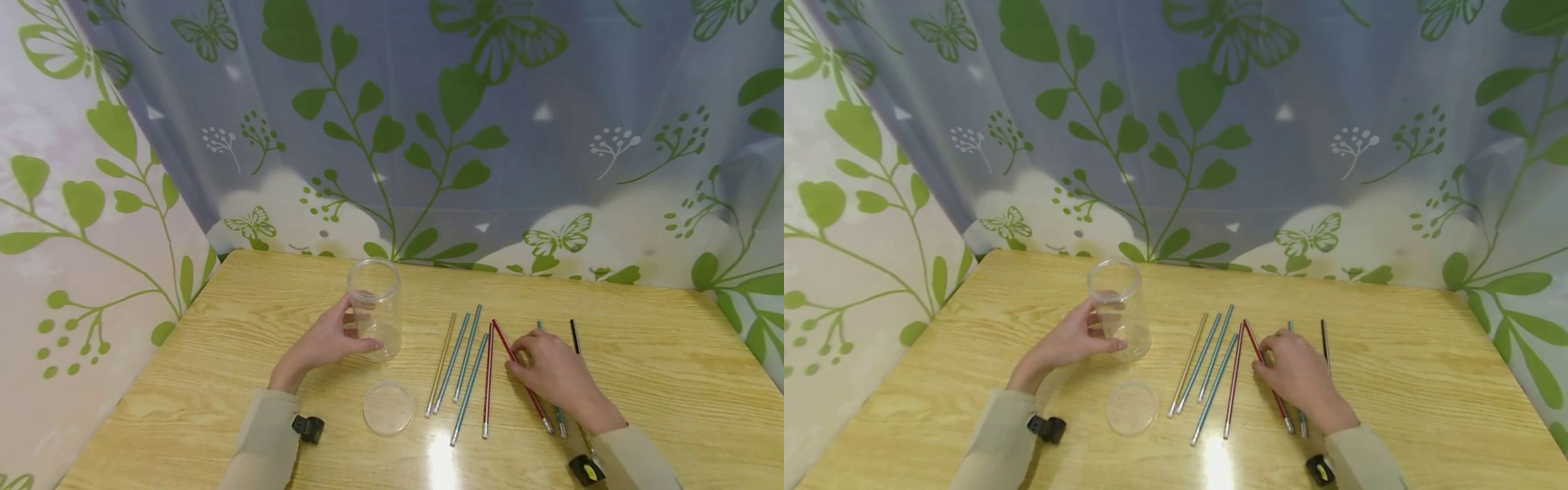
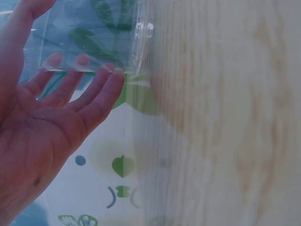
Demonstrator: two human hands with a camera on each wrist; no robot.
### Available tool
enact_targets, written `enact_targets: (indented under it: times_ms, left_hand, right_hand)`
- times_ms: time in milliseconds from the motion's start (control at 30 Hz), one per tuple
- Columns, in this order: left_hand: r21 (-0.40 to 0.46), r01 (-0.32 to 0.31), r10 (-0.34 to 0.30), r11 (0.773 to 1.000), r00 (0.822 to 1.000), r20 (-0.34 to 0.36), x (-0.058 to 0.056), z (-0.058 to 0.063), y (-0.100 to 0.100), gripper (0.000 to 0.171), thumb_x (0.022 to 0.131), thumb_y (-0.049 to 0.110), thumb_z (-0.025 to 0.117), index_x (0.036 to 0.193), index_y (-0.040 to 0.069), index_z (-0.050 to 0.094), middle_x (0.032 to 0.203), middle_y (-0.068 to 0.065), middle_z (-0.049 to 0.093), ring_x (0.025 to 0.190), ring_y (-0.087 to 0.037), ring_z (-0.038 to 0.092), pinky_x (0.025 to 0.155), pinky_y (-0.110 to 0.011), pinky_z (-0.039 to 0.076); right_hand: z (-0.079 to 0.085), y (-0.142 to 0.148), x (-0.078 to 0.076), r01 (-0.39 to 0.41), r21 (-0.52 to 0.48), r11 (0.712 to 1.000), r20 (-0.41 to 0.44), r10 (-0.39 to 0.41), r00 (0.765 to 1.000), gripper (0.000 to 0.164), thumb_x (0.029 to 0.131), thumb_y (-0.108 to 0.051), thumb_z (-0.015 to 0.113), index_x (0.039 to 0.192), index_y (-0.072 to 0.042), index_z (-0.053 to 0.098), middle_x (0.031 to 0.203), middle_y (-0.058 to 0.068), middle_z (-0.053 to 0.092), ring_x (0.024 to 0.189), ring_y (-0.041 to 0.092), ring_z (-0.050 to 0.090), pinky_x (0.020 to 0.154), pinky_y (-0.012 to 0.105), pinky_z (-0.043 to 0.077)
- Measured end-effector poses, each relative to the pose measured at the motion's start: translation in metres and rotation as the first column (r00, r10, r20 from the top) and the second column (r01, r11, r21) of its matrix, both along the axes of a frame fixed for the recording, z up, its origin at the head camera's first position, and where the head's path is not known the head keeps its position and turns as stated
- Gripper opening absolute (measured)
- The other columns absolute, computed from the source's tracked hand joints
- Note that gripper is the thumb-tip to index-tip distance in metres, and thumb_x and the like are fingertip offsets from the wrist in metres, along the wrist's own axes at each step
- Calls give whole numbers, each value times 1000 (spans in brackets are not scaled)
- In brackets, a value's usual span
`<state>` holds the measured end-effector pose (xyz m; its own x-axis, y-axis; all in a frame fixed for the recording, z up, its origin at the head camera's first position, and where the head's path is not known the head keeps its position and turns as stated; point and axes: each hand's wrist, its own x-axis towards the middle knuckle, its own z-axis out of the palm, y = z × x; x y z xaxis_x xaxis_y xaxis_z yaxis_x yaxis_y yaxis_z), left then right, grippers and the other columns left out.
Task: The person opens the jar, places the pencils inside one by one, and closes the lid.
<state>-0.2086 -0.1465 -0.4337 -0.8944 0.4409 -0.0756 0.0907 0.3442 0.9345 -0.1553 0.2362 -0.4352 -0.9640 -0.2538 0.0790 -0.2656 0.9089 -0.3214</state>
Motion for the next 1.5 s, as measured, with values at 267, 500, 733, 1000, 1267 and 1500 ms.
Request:
enact_targets:
  times_ms: [267, 500, 733, 1000, 1267, 1500]
  left_hand:
    - [2, -4, 4, 1000, 1000, 13, 0, 0, 0, 82, 84, 21, 86, 151, 28, 37, 150, -17, 49, 129, -41, 60, 96, -46, 60]
    - [1, -2, 2, 1000, 1000, 2, 1, 1, 0, 84, 84, 21, 86, 152, 27, 37, 151, -16, 49, 131, -41, 58, 98, -46, 59]
    - [4, 4, -4, 1000, 1000, -10, 1, 1, 0, 84, 84, 19, 85, 152, 26, 37, 151, -16, 49, 132, -40, 58, 98, -45, 59]
    - [6, 5, -5, 1000, 1000, -11, 0, 1, 0, 83, 84, 18, 85, 151, 25, 37, 151, -16, 49, 132, -40, 58, 99, -45, 59]
    - [8, 10, -10, 1000, 1000, -7, 0, 0, 1, 83, 84, 18, 85, 152, 23, 36, 152, -18, 48, 132, -41, 57, 99, -45, 59]
    - [2, 2, -2, 1000, 1000, -2, 0, 1, 0, 84, 84, 19, 85, 153, 24, 36, 152, -17, 48, 133, -42, 57, 99, -46, 59]
  right_hand:
    - [1, -3, -1, 31, -2, 1000, 17, -31, 999, 11, 87, -20, 78, 89, -9, 76, 92, 8, 67, 72, 17, 59, 55, 30, 49]
    - [2, -4, -1, 82, -53, 995, 75, -78, 994, 12, 88, -17, 76, 91, -5, 77, 90, 10, 67, 69, 16, 57, 53, 29, 47]
    - [6, -1, -2, 136, -152, 979, 142, -115, 983, 15, 90, -20, 74, 94, -6, 75, 89, 5, 73, 75, 16, 65, 61, 34, 53]
    - [12, 2, -2, 166, -272, 948, 197, -114, 974, 16, 94, -21, 70, 98, -6, 73, 88, 6, 74, 69, 13, 63, 58, 31, 49]
    - [24, 1, 0, 210, -349, 913, 266, -119, 957, 18, 96, -21, 69, 105, -5, 71, 92, 11, 76, 64, 14, 66, 53, 31, 53]
    - [33, 1, 0, 212, -426, 879, 265, -102, 959, 25, 98, -17, 67, 117, -2, 66, 97, 18, 74, 64, 17, 69, 58, 34, 62]
